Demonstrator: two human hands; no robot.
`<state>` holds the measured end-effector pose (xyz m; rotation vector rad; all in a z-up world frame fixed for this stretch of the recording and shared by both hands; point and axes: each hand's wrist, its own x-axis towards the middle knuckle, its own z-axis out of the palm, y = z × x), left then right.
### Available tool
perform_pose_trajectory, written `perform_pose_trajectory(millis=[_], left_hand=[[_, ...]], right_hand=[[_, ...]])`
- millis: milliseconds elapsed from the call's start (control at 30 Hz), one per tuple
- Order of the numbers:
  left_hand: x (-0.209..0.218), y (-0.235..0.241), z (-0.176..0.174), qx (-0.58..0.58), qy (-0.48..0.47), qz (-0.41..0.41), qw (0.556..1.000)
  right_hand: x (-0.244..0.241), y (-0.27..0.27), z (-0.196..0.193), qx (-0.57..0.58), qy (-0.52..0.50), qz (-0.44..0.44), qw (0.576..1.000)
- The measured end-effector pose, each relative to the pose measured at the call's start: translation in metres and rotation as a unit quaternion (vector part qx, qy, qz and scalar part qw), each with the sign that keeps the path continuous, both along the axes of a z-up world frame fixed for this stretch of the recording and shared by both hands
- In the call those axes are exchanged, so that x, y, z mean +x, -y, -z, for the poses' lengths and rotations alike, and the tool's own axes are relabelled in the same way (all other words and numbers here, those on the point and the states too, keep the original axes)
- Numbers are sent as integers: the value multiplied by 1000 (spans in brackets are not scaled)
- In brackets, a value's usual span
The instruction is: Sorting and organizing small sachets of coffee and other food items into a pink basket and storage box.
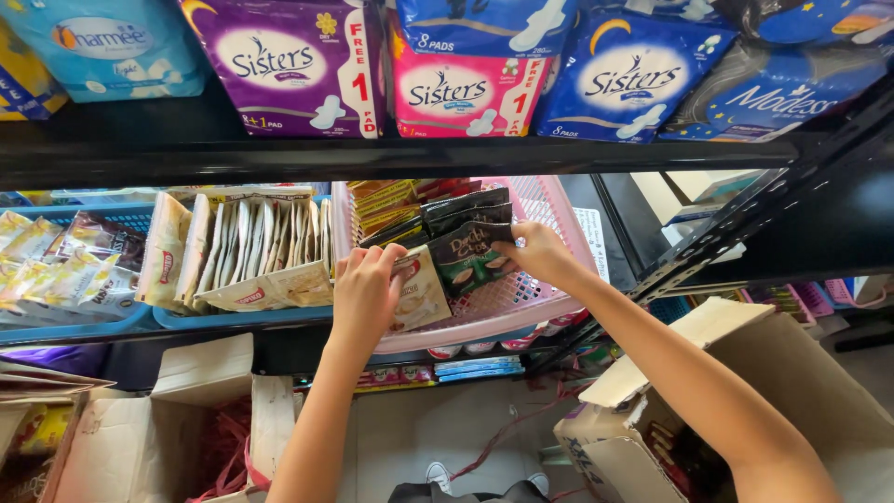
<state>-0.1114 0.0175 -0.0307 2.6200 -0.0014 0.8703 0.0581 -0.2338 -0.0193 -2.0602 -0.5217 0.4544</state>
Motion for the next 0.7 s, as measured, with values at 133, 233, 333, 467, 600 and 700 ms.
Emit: perform_pose_trajectory(millis=[133, 233, 333, 467, 600, 700], left_hand=[[1, 6, -2, 14, -2, -20, 1000], [2, 10, -2, 17, -11, -30, 999], [3, 15, -5, 24, -7, -23, 999], [4, 23, -9, 25, -11, -2, 1000], [5, 27, -4, 28, -17, 0, 999], [2, 32, -8, 32, -28, 7, 999]], right_hand=[[-9, -1, -9, -47, 65, -3, 997], [-11, 0, -11, -104, 90, 11, 990], [-11, 2, -11, -152, 106, 17, 983], [-3, 8, 7, -254, 171, -13, 952], [-2, 8, 6, -248, 146, -23, 958], [-7, 7, -1, -267, 128, -8, 955]])
